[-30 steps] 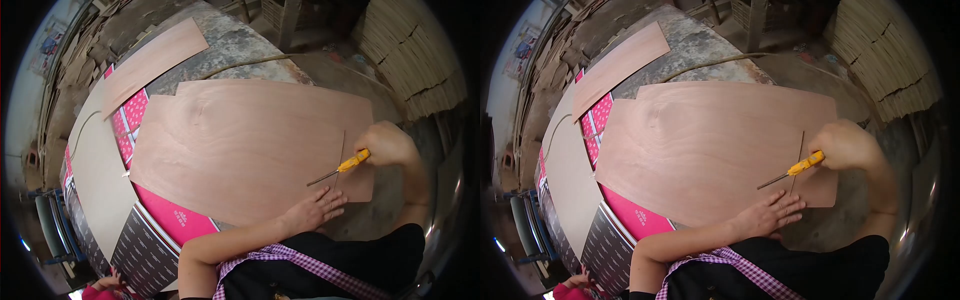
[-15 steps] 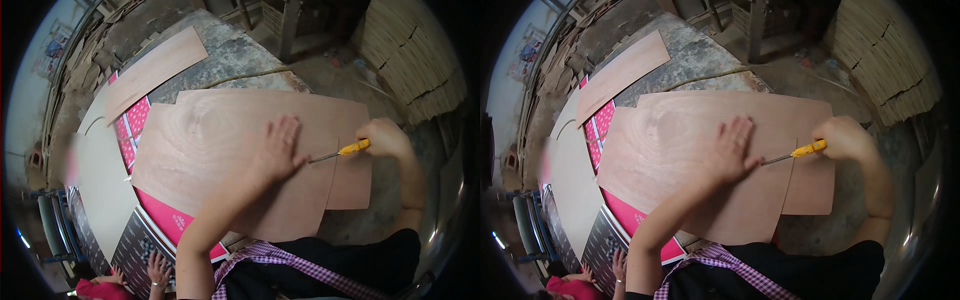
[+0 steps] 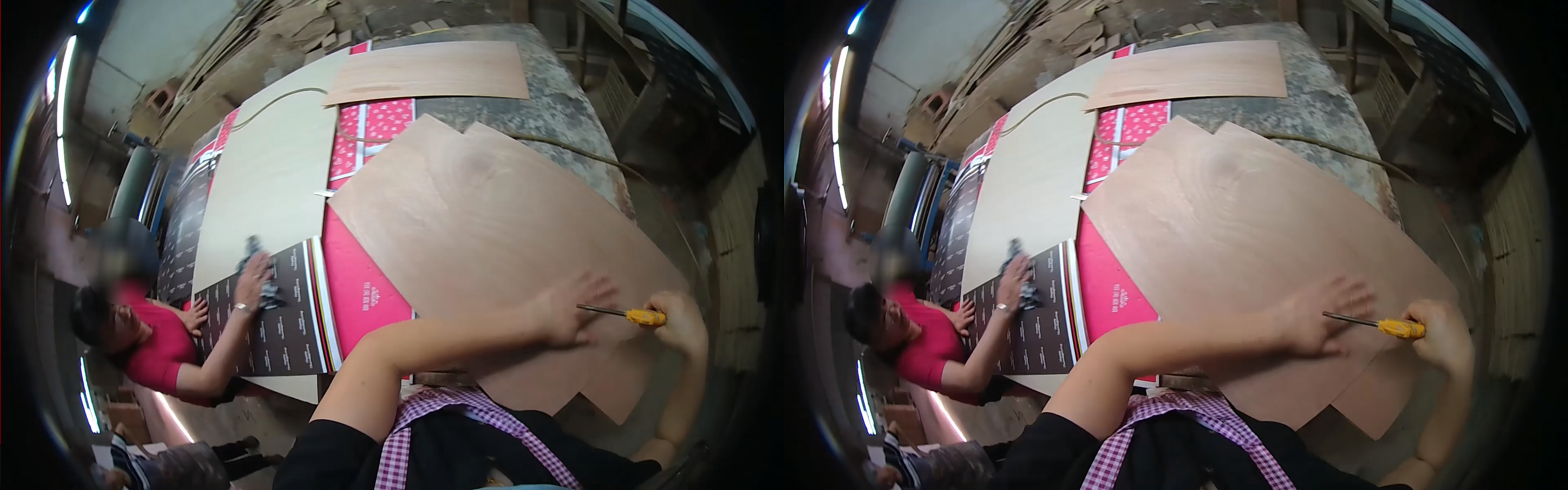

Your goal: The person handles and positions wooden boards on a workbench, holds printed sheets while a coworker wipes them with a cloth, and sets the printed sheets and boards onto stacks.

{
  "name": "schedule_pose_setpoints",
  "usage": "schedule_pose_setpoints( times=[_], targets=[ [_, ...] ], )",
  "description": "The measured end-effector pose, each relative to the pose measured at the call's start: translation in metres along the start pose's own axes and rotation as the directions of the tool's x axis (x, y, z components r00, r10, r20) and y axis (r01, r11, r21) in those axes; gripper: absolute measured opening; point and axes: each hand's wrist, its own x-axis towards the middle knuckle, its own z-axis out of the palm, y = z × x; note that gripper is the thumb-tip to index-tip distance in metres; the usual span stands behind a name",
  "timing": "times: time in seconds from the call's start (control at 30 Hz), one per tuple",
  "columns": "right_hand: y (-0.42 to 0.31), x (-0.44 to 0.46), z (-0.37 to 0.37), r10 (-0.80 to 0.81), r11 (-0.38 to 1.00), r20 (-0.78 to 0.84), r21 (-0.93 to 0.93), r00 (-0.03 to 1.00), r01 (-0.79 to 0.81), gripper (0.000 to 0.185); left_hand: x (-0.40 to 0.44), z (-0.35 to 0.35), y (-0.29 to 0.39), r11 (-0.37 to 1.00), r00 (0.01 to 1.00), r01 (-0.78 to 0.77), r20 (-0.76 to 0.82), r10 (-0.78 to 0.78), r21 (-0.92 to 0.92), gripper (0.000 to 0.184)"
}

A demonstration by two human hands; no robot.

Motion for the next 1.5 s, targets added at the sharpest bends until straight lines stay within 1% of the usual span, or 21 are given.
schedule_pose_setpoints(
  times=[0.07,0.13,0.2,0.23,0.3,0.37,0.4,0.47,0.6,0.67,0.77,0.8,0.93,1.0,1.03,1.1,1.17,1.23,1.27,1.37,1.5],
  targets=[
    [-0.009,0.006,0.002,-0.012,1.0,-0.051,-0.005,0.999,0.012,0.014,0.002,-0.026,-0.046,0.977,0.98,0.201,-0.017,-0.2,0.072,0.069],
    [-0.015,0.012,0.007,-0.02,1.0,-0.105,-0.016,0.994,0.019,0.015,-0.008,-0.05,-0.091,0.895,0.909,0.41,-0.161,-0.385,0.174,0.067],
    [-0.02,0.02,0.014,-0.07,0.995,-0.209,-0.088,0.975,0.053,0.016,-0.026,-0.077,-0.117,0.738,0.752,0.647,-0.322,-0.575,0.192,0.068],
    [-0.022,0.022,0.016,-0.089,0.993,-0.211,-0.094,0.974,0.07,0.016,-0.035,-0.082,-0.121,0.655,0.7,0.708,-0.394,-0.596,0.266,0.071],
    [-0.024,0.029,0.023,-0.052,0.994,-0.188,-0.101,0.981,0.034,0.016,-0.05,-0.076,-0.105,0.651,0.756,0.655,-0.32,-0.572,0.383,0.075],
    [-0.023,0.037,0.027,-0.102,0.995,-0.143,-0.035,0.984,0.098,0.015,-0.059,-0.056,-0.074,0.805,0.879,0.477,-0.206,-0.431,0.351,0.08],
    [-0.026,0.039,0.024,-0.088,0.996,-0.125,0.009,0.988,0.089,0.015,-0.062,-0.044,-0.054,0.894,0.913,0.399,-0.174,-0.368,0.205,0.08],
    [-0.031,0.048,0.025,-0.08,0.995,-0.099,0.051,0.992,0.085,0.015,-0.063,-0.036,-0.03,0.95,0.962,0.264,-0.116,-0.247,0.169,0.079],
    [-0.046,0.058,0.036,-0.117,0.993,-0.154,-0.034,0.981,0.113,0.015,-0.073,-0.06,-0.063,0.941,0.942,0.329,-0.095,-0.321,0.082,0.076],
    [-0.052,0.065,0.045,-0.141,0.989,-0.171,-0.058,0.975,0.133,0.015,-0.089,-0.072,-0.112,0.781,0.777,0.611,-0.288,-0.56,0.13,0.071],
    [-0.053,0.072,0.063,-0.195,0.977,-0.196,-0.124,0.961,0.173,0.016,-0.145,-0.12,-0.147,0.489,0.494,0.862,-0.448,-0.745,0.138,0.069],
    [-0.058,0.074,0.062,-0.196,0.977,-0.186,-0.125,0.963,0.175,0.016,-0.166,-0.131,-0.15,0.385,0.395,0.915,-0.473,-0.788,0.123,0.07],
    [-0.073,0.087,0.06,-0.195,0.979,-0.131,-0.091,0.972,0.184,0.016,-0.248,-0.142,-0.144,0.134,0.176,0.984,-0.481,-0.859,0.12,0.078],
    [-0.079,0.095,0.061,-0.222,0.975,-0.095,-0.04,0.971,0.219,0.016,-0.267,-0.132,-0.117,0.125,0.142,0.99,-0.497,-0.856,0.068,0.08],
    [-0.083,0.099,0.064,-0.237,0.972,-0.142,-0.041,0.961,0.233,0.016,-0.264,-0.123,-0.098,0.093,0.144,0.988,-0.495,-0.857,0.126,0.082],
    [-0.091,0.109,0.069,-0.256,0.967,-0.185,-0.046,0.949,0.252,0.017,-0.244,-0.113,-0.057,0.2,0.273,0.956,-0.403,-0.874,0.213,0.084],
    [-0.1,0.117,0.073,-0.262,0.963,-0.184,-0.119,0.947,0.243,0.017,-0.224,-0.097,-0.031,0.389,0.449,0.887,-0.261,-0.855,0.249,0.087],
    [-0.108,0.126,0.077,-0.281,0.955,-0.183,-0.146,0.942,0.257,0.016,-0.208,-0.083,-0.019,0.558,0.597,0.802,-0.249,-0.763,0.214,0.087],
    [-0.112,0.129,0.077,-0.295,0.949,-0.183,-0.171,0.938,0.265,0.016,-0.203,-0.085,-0.018,0.59,0.62,0.785,-0.252,-0.743,0.191,0.087],
    [-0.121,0.136,0.078,-0.334,0.934,-0.145,-0.181,0.931,0.307,0.016,-0.201,-0.096,-0.054,0.591,0.609,0.789,-0.33,-0.721,0.165,0.085],
    [-0.13,0.138,0.075,-0.343,0.933,-0.109,-0.157,0.933,0.324,0.016,-0.215,-0.127,-0.131,0.316,0.372,0.928,-0.489,-0.789,0.196,0.074]
  ],
)
